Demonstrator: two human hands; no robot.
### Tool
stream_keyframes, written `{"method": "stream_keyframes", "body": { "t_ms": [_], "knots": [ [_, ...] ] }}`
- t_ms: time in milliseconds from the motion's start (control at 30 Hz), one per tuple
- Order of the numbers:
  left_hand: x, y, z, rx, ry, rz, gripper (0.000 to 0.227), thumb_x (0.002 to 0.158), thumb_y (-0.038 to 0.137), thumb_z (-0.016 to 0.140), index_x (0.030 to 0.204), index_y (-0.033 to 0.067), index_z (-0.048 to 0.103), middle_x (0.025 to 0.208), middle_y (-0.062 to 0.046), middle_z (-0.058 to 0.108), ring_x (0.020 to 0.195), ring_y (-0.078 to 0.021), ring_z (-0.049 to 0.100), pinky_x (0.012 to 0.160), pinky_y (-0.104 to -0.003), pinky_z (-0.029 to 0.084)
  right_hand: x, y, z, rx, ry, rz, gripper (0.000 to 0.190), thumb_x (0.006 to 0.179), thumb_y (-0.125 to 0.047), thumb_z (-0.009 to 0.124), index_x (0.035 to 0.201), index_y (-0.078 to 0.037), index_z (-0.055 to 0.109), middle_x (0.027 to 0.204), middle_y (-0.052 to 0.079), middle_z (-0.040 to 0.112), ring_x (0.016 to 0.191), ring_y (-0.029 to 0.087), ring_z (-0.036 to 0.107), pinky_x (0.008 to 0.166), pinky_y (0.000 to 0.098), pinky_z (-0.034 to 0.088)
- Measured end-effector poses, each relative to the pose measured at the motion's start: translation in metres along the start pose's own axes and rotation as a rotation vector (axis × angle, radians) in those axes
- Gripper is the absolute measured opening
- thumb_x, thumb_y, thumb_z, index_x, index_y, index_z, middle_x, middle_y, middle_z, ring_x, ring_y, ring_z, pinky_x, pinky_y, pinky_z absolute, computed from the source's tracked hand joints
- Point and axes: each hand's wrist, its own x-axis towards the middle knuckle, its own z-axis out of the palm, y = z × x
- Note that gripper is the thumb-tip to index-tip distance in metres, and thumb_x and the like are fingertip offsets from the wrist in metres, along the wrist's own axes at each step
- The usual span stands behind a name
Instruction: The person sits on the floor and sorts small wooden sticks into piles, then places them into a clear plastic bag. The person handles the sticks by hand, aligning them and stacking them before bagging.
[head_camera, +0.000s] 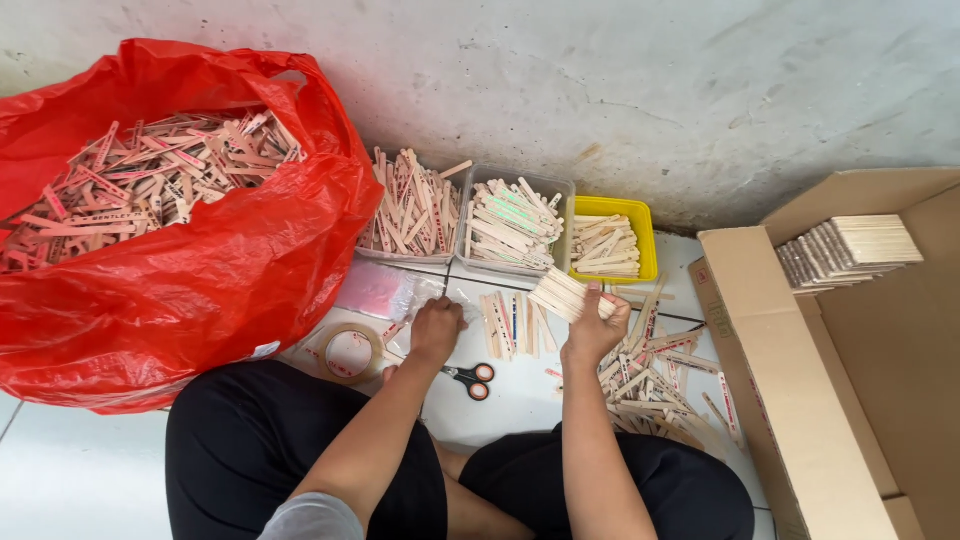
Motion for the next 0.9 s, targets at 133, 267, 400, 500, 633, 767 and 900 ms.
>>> {"method": "stream_keyframes", "body": {
  "t_ms": [133,267,400,500,633,767,900],
  "knots": [
    [-0.004,0.02,-0.048,-0.226,0.067,-0.011,0.013,0.092,0.019,0.074,0.094,0.0073,0.068,0.135,-0.023,0.06,0.13,-0.0411,0.057,0.105,-0.045,0.048,0.014,0.013,-0.005,-0.005,0.008,0.033,0.025,0.091,-0.016,0.082,0.09,-0.012,0.057,0.08,0.003,0.059,0.065,0.009,0.062,0.051,0.0209,0.052],
    [-0.003,0.005,-0.043,-0.195,-0.133,-0.12,0.058,0.086,0.013,0.079,0.135,0.0146,0.047,0.139,-0.021,0.054,0.133,-0.0391,0.053,0.109,-0.047,0.048,0.013,0.024,-0.007,-0.055,-0.022,0.021,0.024,0.091,-0.017,0.082,0.089,-0.012,0.058,0.079,0.002,0.059,0.064,0.008,0.058,0.052,0.0201,0.048],
    [0.007,-0.023,-0.009,-0.06,-0.046,-0.072,0.053,0.086,0.02,0.078,0.133,0.0162,0.055,0.105,-0.01,0.069,0.106,-0.0313,0.067,0.092,-0.045,0.056,0.009,0.028,-0.006,-0.113,-0.066,0.01,0.026,0.091,-0.019,0.083,0.088,-0.011,0.058,0.078,0.001,0.059,0.066,0.007,0.057,0.053,0.0193,0.045],
    [0.007,-0.025,-0.005,-0.1,0.089,-0.053,0.011,0.09,0.023,0.076,0.097,0.0171,0.07,0.085,-0.003,0.069,0.088,-0.0245,0.069,0.08,-0.037,0.057,0.011,0.035,-0.007,-0.104,-0.077,0.013,0.027,0.09,-0.02,0.084,0.089,-0.011,0.059,0.077,0.0,0.06,0.066,0.006,0.057,0.054,0.0186,0.045],
    [0.003,-0.006,-0.041,-0.158,0.13,-0.08,0.006,0.091,0.023,0.074,0.094,0.0181,0.072,0.082,-0.004,0.068,0.087,-0.0255,0.069,0.078,-0.037,0.057,0.012,0.037,-0.007,-0.095,-0.077,0.032,0.027,0.09,-0.02,0.084,0.089,-0.012,0.058,0.077,0.001,0.06,0.064,0.007,0.057,0.052,0.0177,0.046],
    [-0.001,-0.025,-0.02,-0.256,-0.167,-0.069,0.034,0.073,0.025,0.089,0.102,0.0162,0.075,0.088,-0.007,0.069,0.091,-0.0292,0.071,0.083,-0.04,0.06,0.012,0.039,-0.006,-0.082,-0.076,0.047,0.026,0.089,-0.02,0.084,0.089,-0.012,0.059,0.077,0.002,0.06,0.063,0.007,0.058,0.051,0.018,0.046],
    [0.013,-0.047,0.009,-0.288,-0.231,-0.12,0.013,0.079,0.03,0.083,0.086,0.021,0.075,0.077,-0.004,0.07,0.082,-0.0281,0.074,0.076,-0.04,0.062,0.02,0.051,-0.006,-0.088,-0.082,0.057,0.028,0.089,-0.021,0.085,0.089,-0.011,0.059,0.076,0.002,0.061,0.063,0.007,0.058,0.05,0.0182,0.046]
  ]
}}
